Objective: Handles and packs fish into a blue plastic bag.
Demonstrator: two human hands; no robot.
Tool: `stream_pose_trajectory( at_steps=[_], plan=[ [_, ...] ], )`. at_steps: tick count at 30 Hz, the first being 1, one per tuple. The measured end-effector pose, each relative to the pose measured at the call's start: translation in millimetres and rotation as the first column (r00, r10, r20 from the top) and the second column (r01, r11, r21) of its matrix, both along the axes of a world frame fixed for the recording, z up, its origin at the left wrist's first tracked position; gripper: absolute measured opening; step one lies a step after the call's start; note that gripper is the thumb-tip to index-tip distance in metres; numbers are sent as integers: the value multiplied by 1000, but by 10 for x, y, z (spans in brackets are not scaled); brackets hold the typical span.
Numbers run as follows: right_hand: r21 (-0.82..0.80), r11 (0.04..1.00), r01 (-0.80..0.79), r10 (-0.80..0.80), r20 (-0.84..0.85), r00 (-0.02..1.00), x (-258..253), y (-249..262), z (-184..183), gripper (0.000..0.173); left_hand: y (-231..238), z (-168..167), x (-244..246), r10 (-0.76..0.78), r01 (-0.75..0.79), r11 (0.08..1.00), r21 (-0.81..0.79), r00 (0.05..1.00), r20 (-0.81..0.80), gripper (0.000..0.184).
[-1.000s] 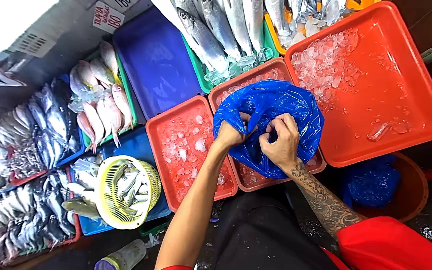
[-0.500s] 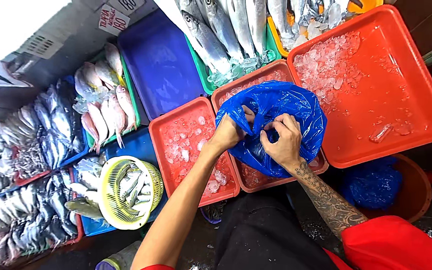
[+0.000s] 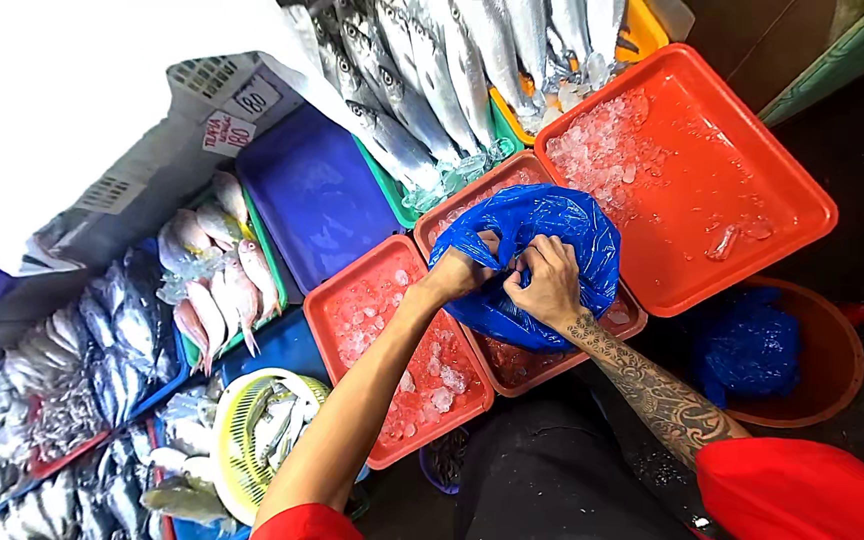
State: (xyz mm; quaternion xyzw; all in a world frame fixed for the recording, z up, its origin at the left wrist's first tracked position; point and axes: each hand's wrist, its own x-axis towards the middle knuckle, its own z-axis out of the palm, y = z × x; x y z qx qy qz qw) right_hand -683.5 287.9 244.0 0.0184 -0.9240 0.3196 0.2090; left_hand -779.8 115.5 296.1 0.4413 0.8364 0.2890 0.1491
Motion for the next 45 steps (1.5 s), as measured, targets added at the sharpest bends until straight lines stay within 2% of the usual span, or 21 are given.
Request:
stream_pose_trajectory(
  at_steps=[4, 8, 12, 15, 19, 24, 29, 33, 37, 40, 43, 45],
  plan=[
    [35, 999, 6, -5, -18, 1000, 17, -2, -8, 21, 10, -12, -117, -43, 46, 999, -25, 993, 108, 14],
    [-14, 1000, -1, 0, -40, 999, 50, 47, -28, 16, 94, 205, -135, 0, 33, 988, -150, 977, 215, 17],
    [-135, 991, 4, 1, 41, 999, 133, 103, 28, 17, 86, 120, -166, -105, 123, 989, -84, 976, 192, 15],
    [-173, 985, 21, -2, 110, 994, 191, 67, 95, 18, 28, 127, -140, -125, 146, 984, -99, 974, 192, 20],
    [-170, 983, 63, -31, 182, 983, 192, -5, 200, 17, -12, 90, -105, -146, 157, 984, -85, 982, 121, 22],
    [-187, 979, 83, -31, 263, 964, 198, 8, 260, 16, 46, -160, -127, -241, 240, 971, -19, 967, -85, 21],
    [-130, 989, 75, -38, 266, 963, 184, 7, 256, 18, 60, -195, -57, -272, 261, 962, -75, 933, -237, 19],
    [-142, 987, 73, -33, 266, 964, 186, -9, 291, 20, -27, -323, -1, -187, 274, 935, 224, 920, -344, 17],
    [-165, 985, 56, -3, 304, 953, 159, 32, 358, 20, -71, -418, 13, -111, 179, 923, 340, 972, -208, 19],
    [-142, 987, 77, -17, 381, 924, 109, 19, 415, 20, -73, -442, -6, -100, 106, 903, 416, 994, -36, 20],
    [-111, 985, 129, -74, 405, 911, 80, -60, 453, 20, -50, -282, 15, -86, 44, 937, 346, 991, 107, 17],
    [-75, 983, 166, -129, 362, 923, 121, -138, 435, 22, -22, -207, 46, -55, 17, 962, 272, 990, 131, 17]
  ],
)
